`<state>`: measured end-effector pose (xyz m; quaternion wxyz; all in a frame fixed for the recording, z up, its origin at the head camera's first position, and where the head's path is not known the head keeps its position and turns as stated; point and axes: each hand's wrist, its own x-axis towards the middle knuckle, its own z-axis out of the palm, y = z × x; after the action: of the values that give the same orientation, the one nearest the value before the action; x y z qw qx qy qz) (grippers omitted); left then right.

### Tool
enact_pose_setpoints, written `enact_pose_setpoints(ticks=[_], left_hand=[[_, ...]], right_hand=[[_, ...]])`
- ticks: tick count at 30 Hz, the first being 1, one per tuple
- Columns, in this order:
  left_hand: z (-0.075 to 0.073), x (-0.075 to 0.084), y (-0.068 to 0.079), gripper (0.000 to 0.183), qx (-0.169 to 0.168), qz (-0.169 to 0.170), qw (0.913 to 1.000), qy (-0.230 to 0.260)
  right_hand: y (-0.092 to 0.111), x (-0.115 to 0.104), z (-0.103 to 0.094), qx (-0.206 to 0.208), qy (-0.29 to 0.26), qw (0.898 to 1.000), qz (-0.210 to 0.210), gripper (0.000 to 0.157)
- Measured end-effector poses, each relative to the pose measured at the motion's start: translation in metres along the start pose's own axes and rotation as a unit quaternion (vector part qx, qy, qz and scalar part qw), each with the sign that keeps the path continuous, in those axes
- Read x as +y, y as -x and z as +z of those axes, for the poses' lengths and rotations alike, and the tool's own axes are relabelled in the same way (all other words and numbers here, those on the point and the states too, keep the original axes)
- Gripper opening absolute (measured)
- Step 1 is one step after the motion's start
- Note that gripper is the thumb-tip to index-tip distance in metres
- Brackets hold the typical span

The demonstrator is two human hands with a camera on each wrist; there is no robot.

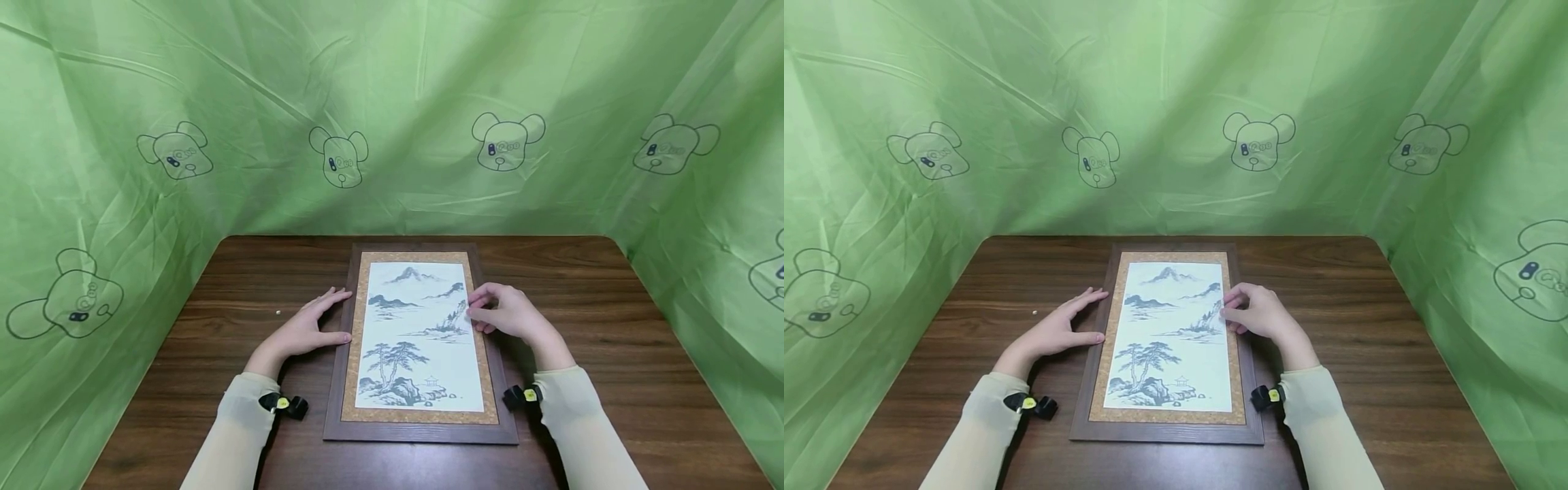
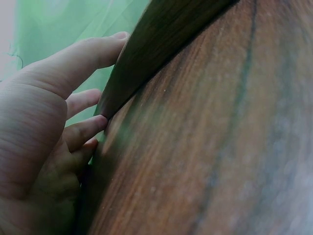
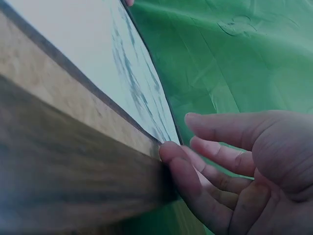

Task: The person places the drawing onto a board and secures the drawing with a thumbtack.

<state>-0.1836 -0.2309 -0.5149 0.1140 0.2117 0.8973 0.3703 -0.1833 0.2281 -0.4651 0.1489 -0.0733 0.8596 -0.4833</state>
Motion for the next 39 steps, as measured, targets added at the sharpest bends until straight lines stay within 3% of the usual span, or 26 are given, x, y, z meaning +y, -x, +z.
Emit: enact_pose_setpoints(ticks=[5,9,15,21,28,39], left_hand=[[0.0,0.001,0.001,0.095,-0.001,-0.004,1.0,0.001],[0.001,0.002,0.001,0.095,0.0,-0.005,1.0,0.001],[0.001,0.002,0.002,0.095,0.0,-0.008,1.0,0.005],[0.0,0.002,0.002,0.096,-0.001,-0.007,1.0,0.006],[-0.001,0.005,0.003,0.096,-0.004,-0.01,0.9999,0.008],[-0.002,0.006,0.002,0.091,-0.004,-0.009,0.9999,0.0]], right_hand=[[0.001,0.01,-0.012,0.036,0.043,0.998,-0.032,0.032],[0.001,0.02,-0.02,0.044,0.095,0.992,-0.069,0.047],[-0.001,0.029,-0.022,-0.016,0.131,0.986,-0.102,0.08],[-0.003,0.027,-0.015,-0.07,0.162,0.978,-0.112,0.098],[-0.005,0.025,-0.009,-0.086,0.195,0.971,-0.109,0.101],[-0.004,0.025,-0.009,-0.072,0.2,0.971,-0.11,0.097]])
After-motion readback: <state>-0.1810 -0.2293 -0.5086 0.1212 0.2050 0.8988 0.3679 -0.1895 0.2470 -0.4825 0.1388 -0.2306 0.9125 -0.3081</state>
